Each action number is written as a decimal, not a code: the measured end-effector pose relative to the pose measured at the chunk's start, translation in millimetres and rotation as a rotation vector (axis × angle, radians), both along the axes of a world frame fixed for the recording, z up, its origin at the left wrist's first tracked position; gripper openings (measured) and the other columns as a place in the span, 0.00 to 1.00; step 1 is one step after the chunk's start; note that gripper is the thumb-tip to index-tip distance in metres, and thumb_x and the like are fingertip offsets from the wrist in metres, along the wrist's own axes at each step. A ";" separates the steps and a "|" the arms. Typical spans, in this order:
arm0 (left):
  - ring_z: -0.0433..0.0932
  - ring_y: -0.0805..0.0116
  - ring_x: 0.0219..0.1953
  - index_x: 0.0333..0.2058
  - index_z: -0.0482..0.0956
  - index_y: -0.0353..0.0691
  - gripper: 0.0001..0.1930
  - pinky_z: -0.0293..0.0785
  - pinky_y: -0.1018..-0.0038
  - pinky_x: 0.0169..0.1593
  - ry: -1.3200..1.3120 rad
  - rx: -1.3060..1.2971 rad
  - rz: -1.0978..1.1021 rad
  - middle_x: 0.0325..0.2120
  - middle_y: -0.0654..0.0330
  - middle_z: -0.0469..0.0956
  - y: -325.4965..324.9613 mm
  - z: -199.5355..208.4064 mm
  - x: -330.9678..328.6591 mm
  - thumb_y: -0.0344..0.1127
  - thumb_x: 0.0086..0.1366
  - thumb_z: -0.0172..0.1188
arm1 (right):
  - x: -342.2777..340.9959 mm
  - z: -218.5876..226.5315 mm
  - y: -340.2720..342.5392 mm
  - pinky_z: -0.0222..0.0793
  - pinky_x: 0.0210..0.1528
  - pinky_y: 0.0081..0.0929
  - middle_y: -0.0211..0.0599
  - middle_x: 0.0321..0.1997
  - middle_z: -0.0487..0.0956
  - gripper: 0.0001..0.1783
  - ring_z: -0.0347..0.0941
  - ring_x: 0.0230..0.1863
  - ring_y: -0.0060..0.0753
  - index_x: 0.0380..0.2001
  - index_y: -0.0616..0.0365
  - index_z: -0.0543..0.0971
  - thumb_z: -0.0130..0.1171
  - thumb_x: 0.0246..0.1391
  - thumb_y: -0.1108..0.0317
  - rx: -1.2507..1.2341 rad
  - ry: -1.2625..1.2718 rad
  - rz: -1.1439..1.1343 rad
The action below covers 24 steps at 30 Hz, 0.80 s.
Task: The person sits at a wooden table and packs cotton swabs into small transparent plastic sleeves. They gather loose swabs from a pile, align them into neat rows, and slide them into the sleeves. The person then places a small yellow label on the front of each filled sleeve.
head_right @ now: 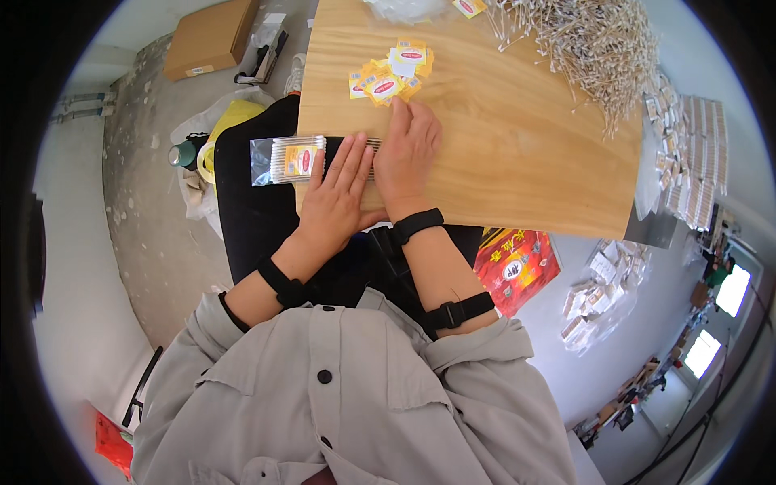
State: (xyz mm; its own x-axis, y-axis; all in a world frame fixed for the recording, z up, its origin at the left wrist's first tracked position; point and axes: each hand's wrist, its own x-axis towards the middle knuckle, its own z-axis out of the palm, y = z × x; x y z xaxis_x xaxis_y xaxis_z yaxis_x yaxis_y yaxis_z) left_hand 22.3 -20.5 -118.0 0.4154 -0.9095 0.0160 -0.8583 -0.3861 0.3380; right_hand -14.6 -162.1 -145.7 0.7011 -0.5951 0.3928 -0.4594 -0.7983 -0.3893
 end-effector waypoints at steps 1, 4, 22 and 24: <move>0.47 0.60 0.73 0.66 0.58 0.34 0.51 0.41 0.51 0.71 -0.014 0.006 -0.004 0.70 0.53 0.52 0.1 -1.1 0.6 0.66 0.53 0.59 | 0.4 1.0 -0.4 0.56 0.61 0.44 0.45 0.52 0.68 0.22 0.62 0.57 0.51 0.54 0.60 0.70 0.53 0.54 0.72 0.002 -0.007 0.008; 0.47 0.60 0.73 0.66 0.58 0.34 0.54 0.41 0.50 0.71 -0.060 0.040 0.007 0.70 0.53 0.52 -0.9 -2.1 -3.1 0.69 0.51 0.58 | 0.2 -0.3 0.0 0.56 0.61 0.45 0.45 0.52 0.68 0.22 0.62 0.57 0.51 0.54 0.60 0.70 0.53 0.53 0.72 -0.009 -0.016 -0.003; 0.75 0.78 0.37 0.43 0.76 0.31 0.19 0.71 0.80 0.42 1.172 -0.676 0.975 0.33 0.62 0.78 63.3 -39.6 100.0 0.44 0.66 0.63 | 4.3 -3.4 2.1 0.56 0.62 0.43 0.43 0.52 0.67 0.20 0.61 0.56 0.50 0.53 0.62 0.71 0.52 0.56 0.76 -0.065 0.039 -0.023; 0.73 0.83 0.31 0.34 0.79 0.36 0.13 0.69 0.82 0.37 1.431 -0.745 0.939 0.28 0.68 0.78 56.7 -41.8 98.2 0.42 0.68 0.62 | 5.0 -3.5 1.4 0.56 0.62 0.43 0.43 0.52 0.67 0.19 0.61 0.56 0.49 0.53 0.61 0.71 0.52 0.56 0.76 -0.068 0.048 -0.024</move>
State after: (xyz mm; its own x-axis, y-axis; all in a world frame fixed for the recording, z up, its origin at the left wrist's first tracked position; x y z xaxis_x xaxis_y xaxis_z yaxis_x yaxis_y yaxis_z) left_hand 120.5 36.3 -159.8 0.7689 -0.3751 -0.5178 0.5723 0.0429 0.8189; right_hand -9.6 -160.7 -149.2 0.7060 -0.5850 0.3991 -0.4959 -0.8107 -0.3111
